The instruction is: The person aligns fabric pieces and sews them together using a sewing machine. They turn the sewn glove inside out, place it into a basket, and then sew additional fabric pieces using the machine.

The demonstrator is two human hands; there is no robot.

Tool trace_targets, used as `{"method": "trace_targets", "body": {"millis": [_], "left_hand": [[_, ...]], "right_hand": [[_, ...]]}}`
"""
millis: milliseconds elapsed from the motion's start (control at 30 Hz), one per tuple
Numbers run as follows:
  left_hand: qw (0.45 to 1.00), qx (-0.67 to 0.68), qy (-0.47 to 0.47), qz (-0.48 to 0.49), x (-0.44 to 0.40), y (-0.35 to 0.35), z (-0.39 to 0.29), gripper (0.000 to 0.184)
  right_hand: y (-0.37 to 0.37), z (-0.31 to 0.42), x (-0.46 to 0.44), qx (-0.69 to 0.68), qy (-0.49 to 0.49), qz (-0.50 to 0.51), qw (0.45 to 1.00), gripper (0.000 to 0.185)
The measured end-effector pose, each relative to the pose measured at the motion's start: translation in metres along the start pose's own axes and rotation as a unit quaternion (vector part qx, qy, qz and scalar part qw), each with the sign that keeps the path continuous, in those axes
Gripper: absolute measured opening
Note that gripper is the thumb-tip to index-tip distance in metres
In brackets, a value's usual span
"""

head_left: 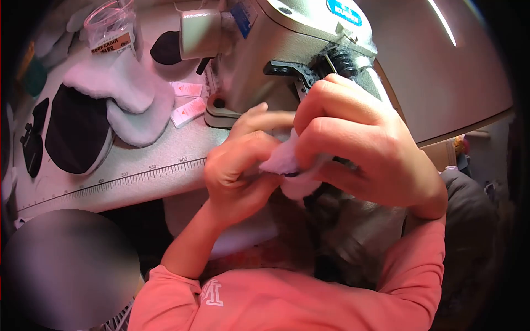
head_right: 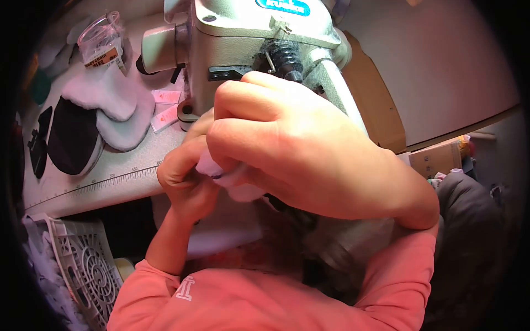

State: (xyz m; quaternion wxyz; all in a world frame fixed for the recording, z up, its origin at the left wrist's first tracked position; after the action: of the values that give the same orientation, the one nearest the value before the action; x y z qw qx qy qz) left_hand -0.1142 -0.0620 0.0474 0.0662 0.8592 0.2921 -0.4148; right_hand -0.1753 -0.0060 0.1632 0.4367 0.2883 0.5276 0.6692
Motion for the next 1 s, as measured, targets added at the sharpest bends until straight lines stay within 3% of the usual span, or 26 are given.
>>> {"method": "trace_targets", "body": {"millis": [100, 200, 233, 300, 367, 567, 667, 833, 1000], "left_hand": [[0.999, -0.024, 0.027, 0.001, 0.003, 0.001, 0.006, 0.019], [0.963, 0.166, 0.211, -0.005, 0.016, -0.005, 0.037, 0.012], [0.958, 0.199, 0.204, -0.021, 0.014, -0.009, 0.035, 0.018], [0.952, 0.214, 0.21, -0.059, 0.017, -0.015, 0.035, 0.018], [0.933, 0.246, 0.242, -0.107, 0.026, -0.015, 0.033, 0.015], [0.935, 0.264, 0.143, -0.187, 0.022, -0.01, 0.025, 0.011], [0.924, 0.275, 0.182, -0.195, 0.022, -0.007, 0.028, 0.011], [0.925, 0.281, 0.164, -0.196, 0.02, -0.003, 0.028, 0.012], [0.932, 0.265, 0.156, -0.191, 0.019, -0.002, 0.028, 0.013]], "right_hand": [[0.002, -0.001, 0.0, -0.035, -0.033, 0.03, 0.998, 0.026], [0.002, -0.002, -0.004, -0.024, -0.033, 0.008, 0.999, 0.028], [0.002, -0.001, -0.006, -0.022, -0.032, 0.012, 0.999, 0.028], [0.005, -0.003, -0.008, 0.115, -0.084, 0.024, 0.99, 0.028], [0.007, -0.005, -0.01, 0.101, -0.086, 0.036, 0.991, 0.026], [0.006, -0.011, -0.015, 0.05, -0.099, 0.034, 0.993, 0.018], [0.006, -0.012, -0.016, 0.029, -0.115, 0.024, 0.993, 0.015], [0.004, -0.015, -0.018, 0.013, -0.122, 0.025, 0.992, 0.016], [0.006, -0.024, -0.022, -0.023, -0.189, -0.033, 0.981, 0.021]]}}
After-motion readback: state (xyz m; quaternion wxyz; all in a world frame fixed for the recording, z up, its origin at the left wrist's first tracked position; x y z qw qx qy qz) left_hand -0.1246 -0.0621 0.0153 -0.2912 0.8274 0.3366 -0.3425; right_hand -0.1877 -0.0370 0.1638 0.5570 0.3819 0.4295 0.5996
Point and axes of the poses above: each hand's wrist, its own x-axis away from the middle knuckle, its own y-axis out of the back of the hand, z = x × y, the point moved 8 cm from there along -x, towards the middle knuckle, and after that the axes turned 11 degrees about z, right-handed, at the moved point
